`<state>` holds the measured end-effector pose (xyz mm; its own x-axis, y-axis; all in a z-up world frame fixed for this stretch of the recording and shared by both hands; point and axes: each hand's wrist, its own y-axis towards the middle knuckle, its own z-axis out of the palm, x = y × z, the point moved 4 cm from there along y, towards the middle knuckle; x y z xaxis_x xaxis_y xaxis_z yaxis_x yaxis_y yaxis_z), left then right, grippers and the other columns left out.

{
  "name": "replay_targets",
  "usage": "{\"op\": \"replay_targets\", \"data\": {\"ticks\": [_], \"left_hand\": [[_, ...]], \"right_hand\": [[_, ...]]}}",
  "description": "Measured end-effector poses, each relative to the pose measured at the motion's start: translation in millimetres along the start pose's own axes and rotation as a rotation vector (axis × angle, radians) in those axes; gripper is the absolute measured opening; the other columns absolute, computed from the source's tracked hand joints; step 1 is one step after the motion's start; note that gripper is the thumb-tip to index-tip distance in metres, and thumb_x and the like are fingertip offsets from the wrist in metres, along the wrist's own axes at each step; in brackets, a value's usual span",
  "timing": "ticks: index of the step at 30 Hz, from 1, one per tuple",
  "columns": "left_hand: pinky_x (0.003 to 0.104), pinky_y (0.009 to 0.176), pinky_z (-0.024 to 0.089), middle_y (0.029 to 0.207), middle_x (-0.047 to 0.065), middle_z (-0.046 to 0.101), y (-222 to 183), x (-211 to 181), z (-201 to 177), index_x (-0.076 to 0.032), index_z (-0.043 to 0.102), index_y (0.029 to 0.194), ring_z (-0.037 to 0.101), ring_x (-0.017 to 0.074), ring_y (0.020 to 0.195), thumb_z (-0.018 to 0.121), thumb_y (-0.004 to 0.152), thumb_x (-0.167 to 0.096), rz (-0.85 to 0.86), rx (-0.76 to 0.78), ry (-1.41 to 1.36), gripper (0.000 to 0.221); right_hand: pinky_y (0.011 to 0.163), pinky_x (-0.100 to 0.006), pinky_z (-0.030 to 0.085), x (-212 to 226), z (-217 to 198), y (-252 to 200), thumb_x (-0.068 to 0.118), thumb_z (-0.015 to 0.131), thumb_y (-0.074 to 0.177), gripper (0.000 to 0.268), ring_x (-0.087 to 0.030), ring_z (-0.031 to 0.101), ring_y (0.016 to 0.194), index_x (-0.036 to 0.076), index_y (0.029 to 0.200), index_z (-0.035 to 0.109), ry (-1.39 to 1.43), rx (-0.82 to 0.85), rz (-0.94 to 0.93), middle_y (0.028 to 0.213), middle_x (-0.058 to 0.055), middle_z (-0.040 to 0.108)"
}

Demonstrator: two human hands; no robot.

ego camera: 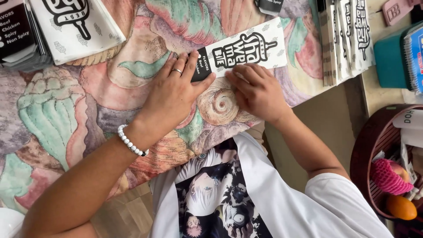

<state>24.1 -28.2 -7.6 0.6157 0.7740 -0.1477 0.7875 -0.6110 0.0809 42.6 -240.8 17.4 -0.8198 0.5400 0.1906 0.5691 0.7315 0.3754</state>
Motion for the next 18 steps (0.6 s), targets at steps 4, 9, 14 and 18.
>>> {"op": "replay_targets", "data": {"ticks": [4, 9, 14, 18], "left_hand": [[0.052, 0.120, 0.030, 0.156, 0.035, 0.036, 0, 0, 0, -0.030, 0.049, 0.152, 0.045, 0.0479, 0.137, 0.046, 0.094, 0.002, -0.005, -0.020, -0.007, 0.066], [0.046, 0.113, 0.044, 0.147, 0.030, 0.051, -1, 5, -9, -0.016, 0.065, 0.134, 0.053, 0.0419, 0.132, 0.062, 0.091, -0.001, -0.001, -0.142, -0.065, 0.046], [0.046, 0.108, 0.051, 0.147, 0.031, 0.049, -3, 3, -10, -0.013, 0.067, 0.132, 0.051, 0.0443, 0.132, 0.055, 0.096, 0.002, -0.023, -0.156, -0.060, 0.040], [0.044, 0.104, 0.049, 0.137, 0.025, 0.055, -2, 7, -2, -0.013, 0.067, 0.126, 0.055, 0.0384, 0.125, 0.060, 0.092, -0.006, 0.014, -0.246, -0.023, 0.035]], "right_hand": [[0.085, -0.039, 0.061, -10, -5, -11, -0.007, 0.069, 0.097, 0.016, -0.030, 0.067, 0.095, -0.007, 0.110, 0.078, -0.053, -0.035, 0.015, 0.109, -0.015, 0.071], [0.069, -0.038, 0.056, -37, -20, -39, -0.010, 0.067, 0.097, 0.012, -0.030, 0.064, 0.085, -0.007, 0.100, 0.077, -0.084, -0.097, 0.106, 0.100, -0.015, 0.069], [0.073, -0.039, 0.054, -52, -24, -59, -0.006, 0.072, 0.100, 0.006, -0.031, 0.064, 0.081, -0.007, 0.101, 0.078, -0.135, -0.169, 0.137, 0.100, -0.017, 0.069], [0.072, -0.040, 0.055, -63, -25, -64, -0.007, 0.073, 0.091, 0.010, -0.031, 0.066, 0.081, -0.003, 0.098, 0.079, -0.071, -0.213, 0.165, 0.096, -0.014, 0.070]]}}
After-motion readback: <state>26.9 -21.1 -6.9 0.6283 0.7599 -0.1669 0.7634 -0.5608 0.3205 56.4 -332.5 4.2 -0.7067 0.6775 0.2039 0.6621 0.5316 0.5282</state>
